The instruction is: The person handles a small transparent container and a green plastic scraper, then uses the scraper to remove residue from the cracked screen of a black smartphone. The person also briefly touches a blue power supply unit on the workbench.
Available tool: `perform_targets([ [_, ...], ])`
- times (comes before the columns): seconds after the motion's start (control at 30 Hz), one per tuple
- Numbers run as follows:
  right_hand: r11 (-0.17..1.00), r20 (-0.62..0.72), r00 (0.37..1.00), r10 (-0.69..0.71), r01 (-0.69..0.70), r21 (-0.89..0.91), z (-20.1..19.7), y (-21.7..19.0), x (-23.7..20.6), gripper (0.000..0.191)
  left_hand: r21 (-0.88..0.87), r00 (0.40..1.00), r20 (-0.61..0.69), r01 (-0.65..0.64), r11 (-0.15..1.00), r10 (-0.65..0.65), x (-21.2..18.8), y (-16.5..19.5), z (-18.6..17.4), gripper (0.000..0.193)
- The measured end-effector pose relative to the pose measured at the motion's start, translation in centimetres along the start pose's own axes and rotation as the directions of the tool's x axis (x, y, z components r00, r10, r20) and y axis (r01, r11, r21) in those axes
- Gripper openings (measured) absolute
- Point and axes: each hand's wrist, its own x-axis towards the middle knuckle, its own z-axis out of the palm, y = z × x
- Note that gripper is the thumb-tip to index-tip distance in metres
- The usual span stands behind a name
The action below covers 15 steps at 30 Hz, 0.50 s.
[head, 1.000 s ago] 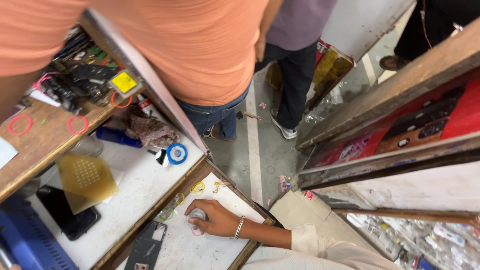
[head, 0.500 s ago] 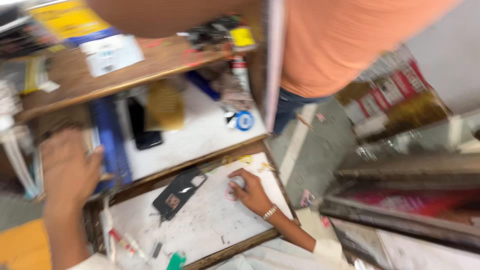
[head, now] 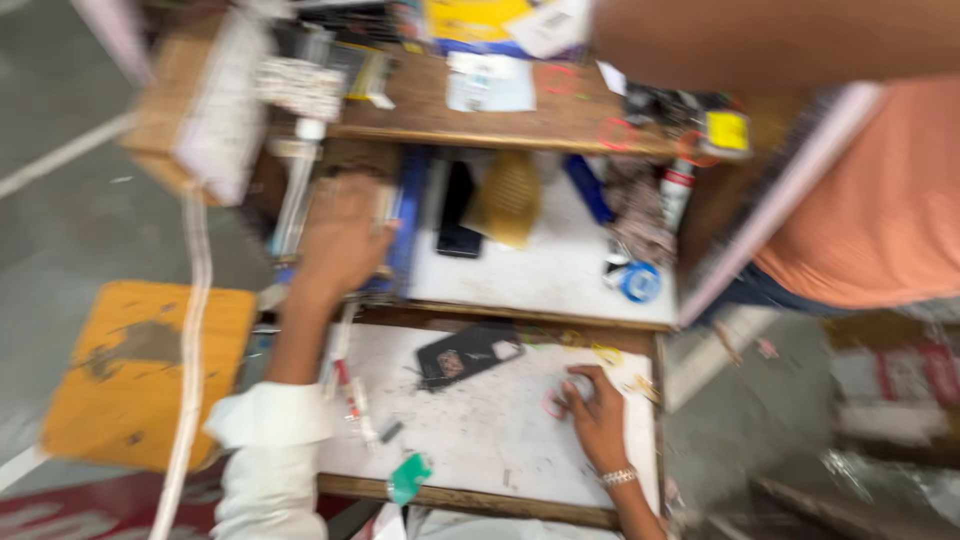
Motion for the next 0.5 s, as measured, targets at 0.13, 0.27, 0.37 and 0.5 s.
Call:
perform_targets([
  [0.13, 0.998, -0.002, 0.999, -0.045, 0.045, 0.04, 0.5, 0.0, 0.3, 0.02, -0.031, 1.0, 0.008, 0.025, 0.999, -0.024, 0.4, 0.0, -0.7, 0.073],
  [0.27, 1.0, -0.002, 1.0, 0.002, -0.002, -0.006, 0.7, -0.2, 0.2, 0.022, -0.034, 1.0, 0.02, 0.011, 0.999, -0.01, 0.4, -0.1, -1.2, 0.071],
  [0.37, 0.995, 0.037, 0.999, -0.015, 0.012, 0.101, 0.9, -0.4, 0.2, 0.022, -0.017, 1.0, 0.001, -0.003, 1.0, 0.003, 0.2, -0.3, -1.5, 0.071],
  [0.5, 0.999, 0.02, 1.0, 0.018, -0.019, 0.044, 1.0, -0.8, 0.0, 0.022, -0.035, 0.999, -0.038, -0.013, 0.999, 0.012, 0.0, -0.4, -1.8, 0.07],
])
